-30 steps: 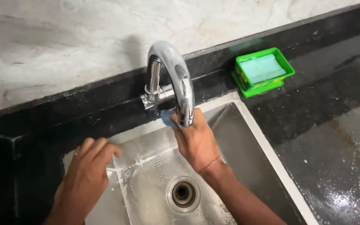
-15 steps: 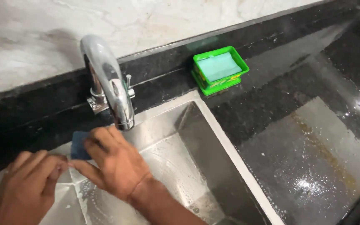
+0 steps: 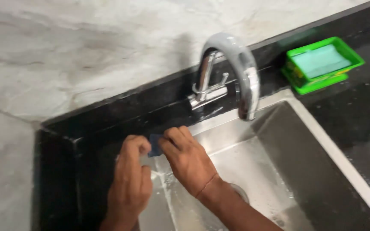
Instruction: The person scrubs the stainless steel sink basin and the surrounding black countertop using a blue sponge. They then wipe the chrome faucet with the same sponge.
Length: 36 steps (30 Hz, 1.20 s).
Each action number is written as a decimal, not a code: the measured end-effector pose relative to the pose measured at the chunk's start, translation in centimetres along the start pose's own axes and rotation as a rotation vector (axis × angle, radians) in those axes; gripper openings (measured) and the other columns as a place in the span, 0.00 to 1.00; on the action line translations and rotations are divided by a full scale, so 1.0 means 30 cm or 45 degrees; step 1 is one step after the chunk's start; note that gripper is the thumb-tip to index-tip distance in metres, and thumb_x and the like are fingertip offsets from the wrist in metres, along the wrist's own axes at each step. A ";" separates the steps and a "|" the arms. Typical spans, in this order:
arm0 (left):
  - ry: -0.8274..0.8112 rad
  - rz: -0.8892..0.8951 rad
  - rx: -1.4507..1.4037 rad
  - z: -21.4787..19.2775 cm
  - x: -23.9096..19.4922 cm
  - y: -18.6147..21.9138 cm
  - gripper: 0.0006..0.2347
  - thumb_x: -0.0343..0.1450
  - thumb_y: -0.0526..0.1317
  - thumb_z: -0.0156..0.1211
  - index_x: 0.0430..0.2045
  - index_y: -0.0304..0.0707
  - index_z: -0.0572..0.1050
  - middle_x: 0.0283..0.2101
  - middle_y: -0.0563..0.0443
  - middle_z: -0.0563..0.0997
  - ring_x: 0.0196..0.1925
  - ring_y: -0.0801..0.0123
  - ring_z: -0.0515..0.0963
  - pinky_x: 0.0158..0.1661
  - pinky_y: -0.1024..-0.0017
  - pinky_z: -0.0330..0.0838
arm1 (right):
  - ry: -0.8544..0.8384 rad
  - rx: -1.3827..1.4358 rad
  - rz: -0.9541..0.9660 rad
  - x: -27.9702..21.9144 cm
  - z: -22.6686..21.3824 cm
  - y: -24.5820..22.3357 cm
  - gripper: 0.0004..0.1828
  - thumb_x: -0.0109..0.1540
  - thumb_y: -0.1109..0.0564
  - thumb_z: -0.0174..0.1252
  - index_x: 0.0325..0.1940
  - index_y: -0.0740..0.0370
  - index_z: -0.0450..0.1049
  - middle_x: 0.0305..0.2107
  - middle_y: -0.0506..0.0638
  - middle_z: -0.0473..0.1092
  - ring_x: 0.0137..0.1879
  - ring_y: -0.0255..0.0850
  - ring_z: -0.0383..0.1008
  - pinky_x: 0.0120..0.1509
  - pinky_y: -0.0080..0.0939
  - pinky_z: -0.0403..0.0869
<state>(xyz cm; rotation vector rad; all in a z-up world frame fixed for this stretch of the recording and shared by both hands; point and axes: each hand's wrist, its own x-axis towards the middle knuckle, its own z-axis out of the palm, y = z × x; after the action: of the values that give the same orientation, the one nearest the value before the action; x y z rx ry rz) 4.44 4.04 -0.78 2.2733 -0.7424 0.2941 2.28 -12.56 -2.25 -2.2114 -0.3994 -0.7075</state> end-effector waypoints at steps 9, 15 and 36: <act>0.235 0.045 -0.058 -0.007 0.000 -0.035 0.17 0.61 0.24 0.43 0.44 0.25 0.67 0.47 0.31 0.72 0.48 0.44 0.73 0.54 0.55 0.67 | -0.073 -0.103 -0.078 0.027 0.091 -0.050 0.16 0.52 0.70 0.57 0.44 0.67 0.77 0.40 0.54 0.68 0.46 0.50 0.69 0.51 0.46 0.73; 0.304 -0.019 -0.122 -0.023 -0.007 0.005 0.14 0.62 0.25 0.44 0.42 0.27 0.68 0.44 0.33 0.72 0.45 0.46 0.73 0.52 0.56 0.68 | -0.087 0.048 -0.168 -0.001 0.133 -0.048 0.09 0.57 0.68 0.60 0.41 0.67 0.76 0.39 0.52 0.70 0.45 0.48 0.70 0.49 0.43 0.74; -0.008 -0.106 0.410 0.043 0.061 0.020 0.10 0.65 0.44 0.65 0.35 0.44 0.77 0.43 0.55 0.77 0.48 0.59 0.74 0.49 0.57 0.64 | 0.086 -0.386 0.117 -0.108 -0.276 0.238 0.15 0.58 0.70 0.58 0.45 0.59 0.79 0.41 0.53 0.74 0.44 0.53 0.76 0.47 0.49 0.75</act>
<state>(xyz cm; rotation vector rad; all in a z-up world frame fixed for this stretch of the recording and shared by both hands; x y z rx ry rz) 5.56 2.02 -0.64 2.6017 -0.6375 0.3907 0.17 -23.67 -3.75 -2.4629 -0.1621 -0.8352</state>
